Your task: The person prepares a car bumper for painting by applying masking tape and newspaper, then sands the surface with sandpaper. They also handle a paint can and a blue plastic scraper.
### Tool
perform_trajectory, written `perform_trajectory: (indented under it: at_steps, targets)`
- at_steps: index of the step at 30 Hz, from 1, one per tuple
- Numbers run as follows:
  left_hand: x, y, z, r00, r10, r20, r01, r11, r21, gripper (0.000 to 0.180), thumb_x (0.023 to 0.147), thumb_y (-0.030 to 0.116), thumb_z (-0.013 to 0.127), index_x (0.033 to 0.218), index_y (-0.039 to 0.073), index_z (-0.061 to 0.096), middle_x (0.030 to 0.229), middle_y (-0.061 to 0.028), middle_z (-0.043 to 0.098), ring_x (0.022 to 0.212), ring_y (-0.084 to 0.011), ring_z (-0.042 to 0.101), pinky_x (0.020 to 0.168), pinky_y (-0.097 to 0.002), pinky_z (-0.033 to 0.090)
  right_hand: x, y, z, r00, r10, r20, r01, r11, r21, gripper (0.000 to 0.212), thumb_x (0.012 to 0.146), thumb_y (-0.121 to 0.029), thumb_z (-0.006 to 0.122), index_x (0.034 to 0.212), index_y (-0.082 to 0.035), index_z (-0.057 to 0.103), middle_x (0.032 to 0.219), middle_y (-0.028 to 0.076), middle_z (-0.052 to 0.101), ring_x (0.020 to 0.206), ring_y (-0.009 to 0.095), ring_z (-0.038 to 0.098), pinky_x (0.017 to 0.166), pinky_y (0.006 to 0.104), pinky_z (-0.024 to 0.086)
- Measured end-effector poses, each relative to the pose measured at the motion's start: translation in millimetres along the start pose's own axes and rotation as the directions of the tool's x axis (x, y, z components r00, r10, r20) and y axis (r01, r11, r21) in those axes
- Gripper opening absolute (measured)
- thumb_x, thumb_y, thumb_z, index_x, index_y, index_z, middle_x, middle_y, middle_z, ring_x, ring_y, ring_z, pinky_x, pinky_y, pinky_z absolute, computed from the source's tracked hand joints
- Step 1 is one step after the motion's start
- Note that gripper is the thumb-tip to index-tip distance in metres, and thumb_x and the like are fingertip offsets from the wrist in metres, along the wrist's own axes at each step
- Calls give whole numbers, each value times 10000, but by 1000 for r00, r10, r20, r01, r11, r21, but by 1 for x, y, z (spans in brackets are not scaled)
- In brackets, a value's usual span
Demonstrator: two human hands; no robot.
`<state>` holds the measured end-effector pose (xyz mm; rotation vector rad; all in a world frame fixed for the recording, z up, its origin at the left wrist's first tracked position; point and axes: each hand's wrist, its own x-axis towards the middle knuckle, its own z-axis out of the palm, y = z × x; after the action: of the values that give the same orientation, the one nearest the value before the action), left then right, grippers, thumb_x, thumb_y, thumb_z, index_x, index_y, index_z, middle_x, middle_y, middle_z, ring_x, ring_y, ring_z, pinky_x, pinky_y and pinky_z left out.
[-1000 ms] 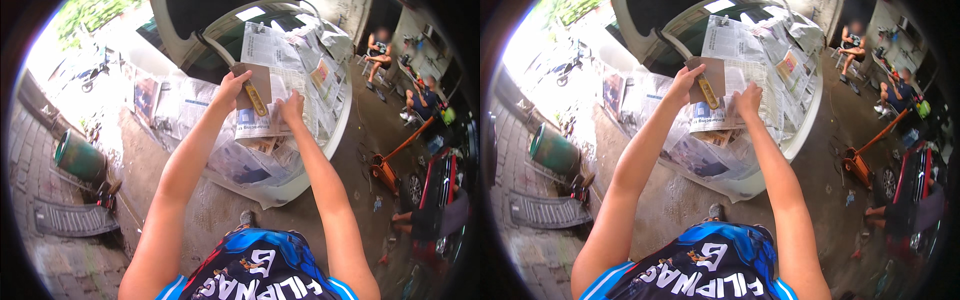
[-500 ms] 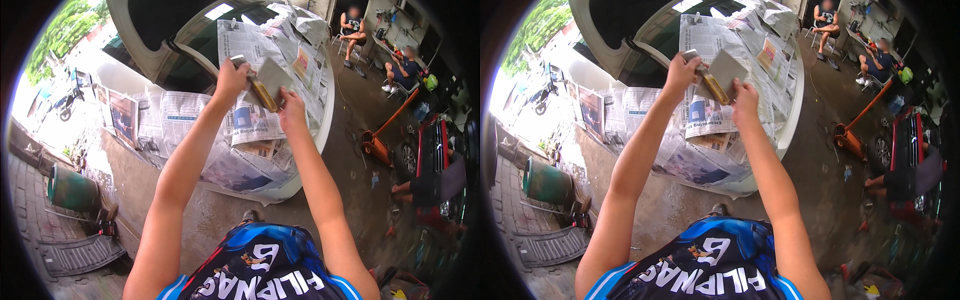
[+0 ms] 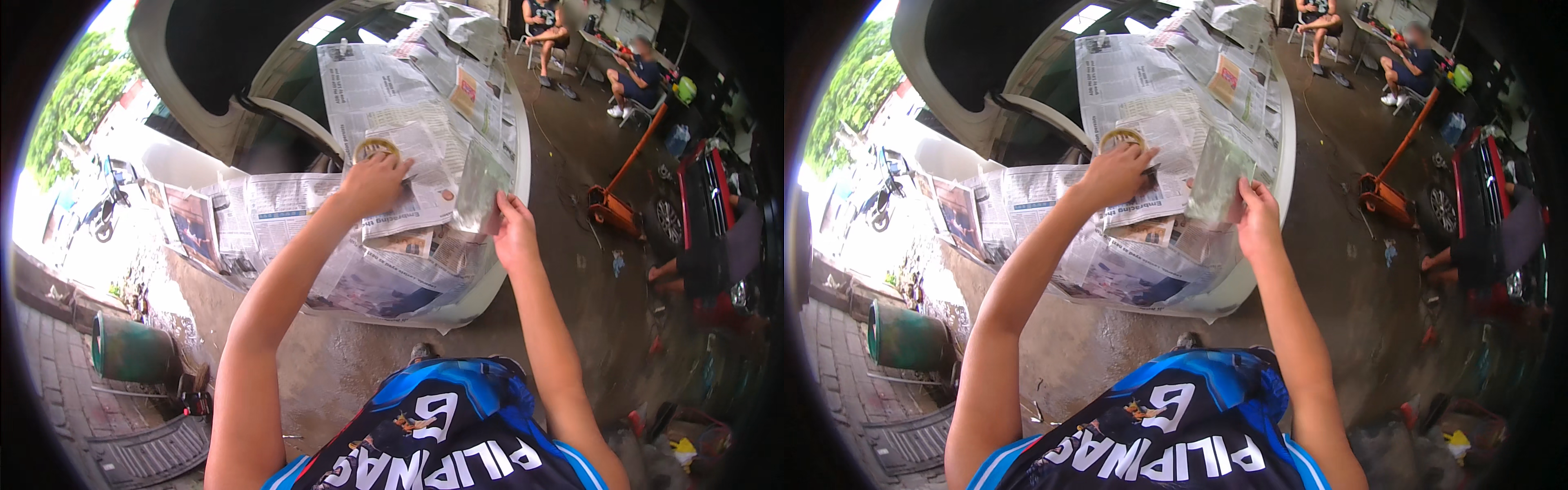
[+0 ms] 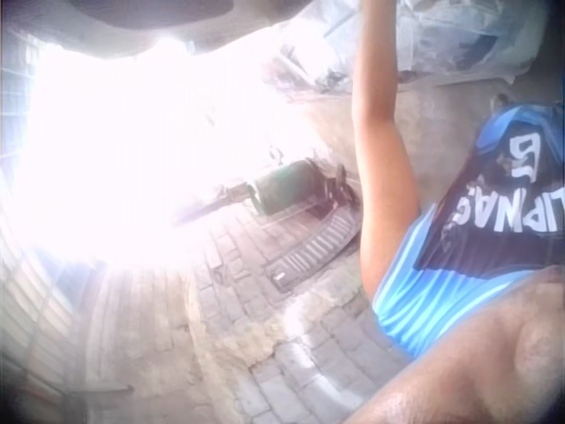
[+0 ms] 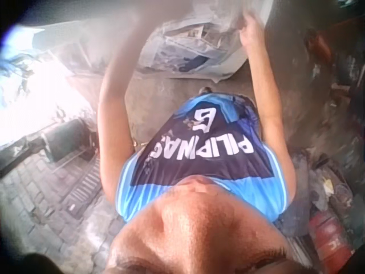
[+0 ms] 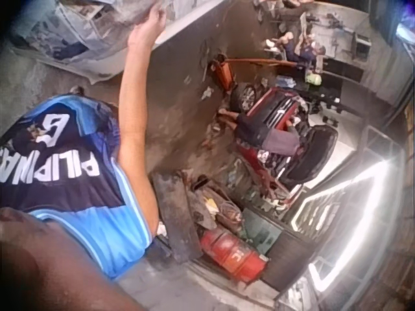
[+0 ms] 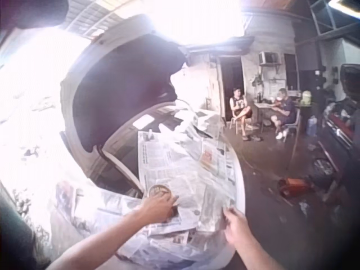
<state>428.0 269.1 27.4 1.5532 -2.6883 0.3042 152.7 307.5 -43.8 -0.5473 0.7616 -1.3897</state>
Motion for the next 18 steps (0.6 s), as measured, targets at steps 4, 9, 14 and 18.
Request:
perform_trajectory:
  at_steps: [4,9,14,18]
  targets:
    - [-10,-15,1,999,-28,-43,23,994,-109,668,906,391,662,1462,90,447,1285,-159,615,1272,-324,528,1078,-438,405,-35,-16,-65,999,24,45,-22,999,-28,161,1011,-219,607,1094,-81,618,1004,-12,665,932,101,632,826,285,498]
    - [-21,-23,1,981,24,-191,-55,986,-158,668,889,381,699,1434,71,469,1266,-140,613,1205,-327,556,1054,-438,424,-90,-22,-131,998,35,-45,-34,999,42,167,1019,-209,588,1123,-84,627,1028,-7,683,958,113,658,845,287,529]
    - [-22,-22,8,952,-43,-302,-30,972,-232,629,878,282,729,1419,67,490,1283,-151,600,1195,-361,555,980,-444,474,-131,-4,-165,982,48,-181,-15,984,176,100,1014,-194,594,1066,-115,628,1014,13,710,943,137,690,834,307,566]
    - [-25,-13,4,893,-50,-448,-20,988,-151,601,842,236,760,1376,85,531,1209,-142,599,1128,-345,573,939,-433,485,-145,18,-171,971,95,-218,-42,971,235,108,1004,-202,610,1066,-116,634,1013,7,720,934,141,701,821,309,573]
